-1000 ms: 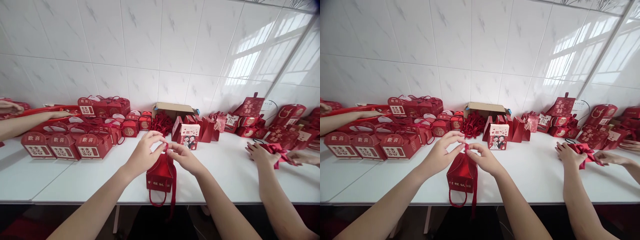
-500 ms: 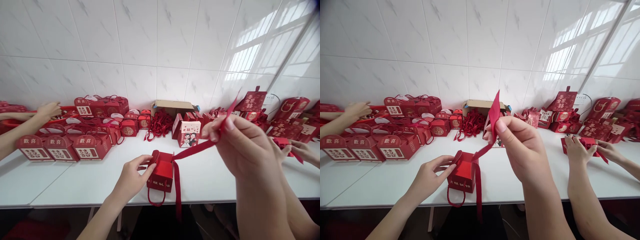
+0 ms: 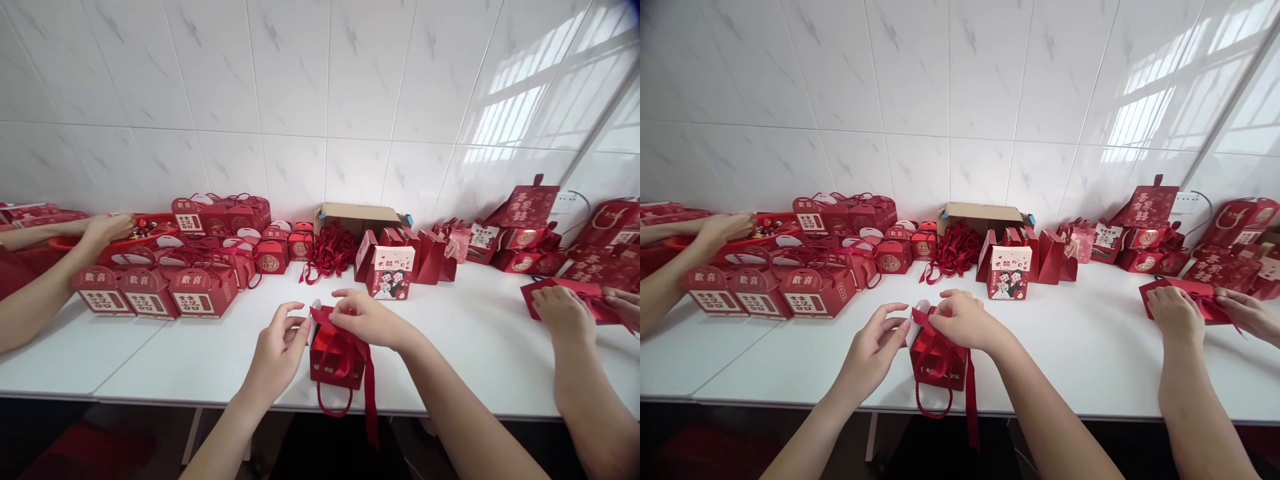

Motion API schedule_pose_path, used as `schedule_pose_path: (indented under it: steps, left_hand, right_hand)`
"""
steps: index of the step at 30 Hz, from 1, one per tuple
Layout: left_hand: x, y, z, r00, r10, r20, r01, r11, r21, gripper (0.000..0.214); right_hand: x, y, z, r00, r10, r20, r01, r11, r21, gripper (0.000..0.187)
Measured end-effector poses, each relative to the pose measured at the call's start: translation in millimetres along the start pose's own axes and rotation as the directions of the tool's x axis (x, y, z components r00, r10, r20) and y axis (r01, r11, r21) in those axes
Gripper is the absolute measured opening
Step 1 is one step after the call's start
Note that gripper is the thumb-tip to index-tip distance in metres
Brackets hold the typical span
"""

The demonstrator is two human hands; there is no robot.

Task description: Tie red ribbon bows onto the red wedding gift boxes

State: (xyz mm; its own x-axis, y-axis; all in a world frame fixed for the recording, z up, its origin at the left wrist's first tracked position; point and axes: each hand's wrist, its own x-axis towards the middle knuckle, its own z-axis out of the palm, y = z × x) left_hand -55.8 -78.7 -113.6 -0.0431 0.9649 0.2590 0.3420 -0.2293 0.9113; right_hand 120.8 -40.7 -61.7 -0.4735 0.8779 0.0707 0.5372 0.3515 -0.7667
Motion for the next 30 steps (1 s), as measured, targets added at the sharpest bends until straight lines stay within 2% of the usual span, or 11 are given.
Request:
schedule_pose_path:
  steps: [2,6,12,17,21,26,30]
  left_hand:
    - [0.0,-0.1,0.3,1.000,0.009,-0.018,-0.009,1.000,0.023,0.033]
    - [0.3,-1.7,1.2,0.999,0.024,-0.049,-0.020,0.998,0.067,0.034]
    - [1.4,-5.4,2.1,0.999,0.007,-0.054,-0.005,0.999,0.040,0.035]
    - [-2.3,-8.3,2.2,0.998,0.040,-0.045,-0.038,0.998,0.043,0.034]
    - [-5.7,-8.4,3.9,0.999,0.017,-0.040,-0.017,1.000,0.012,0.035]
    - [-8.3,-3.1,6.5,0.997,0.011,-0.082,-0.012,1.000,-0.012,0.033]
    - [-8.6,-3.3,5.5,0.999,0.021,-0.050,-0.020,1.000,0.008,0.032]
  right_hand:
    - [1.4,3.9,2.6,0.999,-0.022,0.038,0.021,0.999,0.031,0.029]
    - [2.9,11.9,5.5,0.999,-0.022,0.034,0.018,0.992,0.122,0.030]
    - [5.7,19.0,8.0,0.998,-0.009,0.057,-0.001,0.985,0.172,0.031]
    - [6.3,16.2,5.8,0.996,-0.043,0.079,0.024,0.973,0.230,0.030]
    - [3.0,12.7,1.6,0.995,-0.041,0.086,0.015,0.960,0.279,0.025]
    - [0.1,10.2,-3.7,0.993,-0.056,0.108,0.023,0.957,0.290,0.025]
    - [2.1,10.4,-4.3,0.992,-0.032,0.124,-0.007,0.952,0.305,0.025]
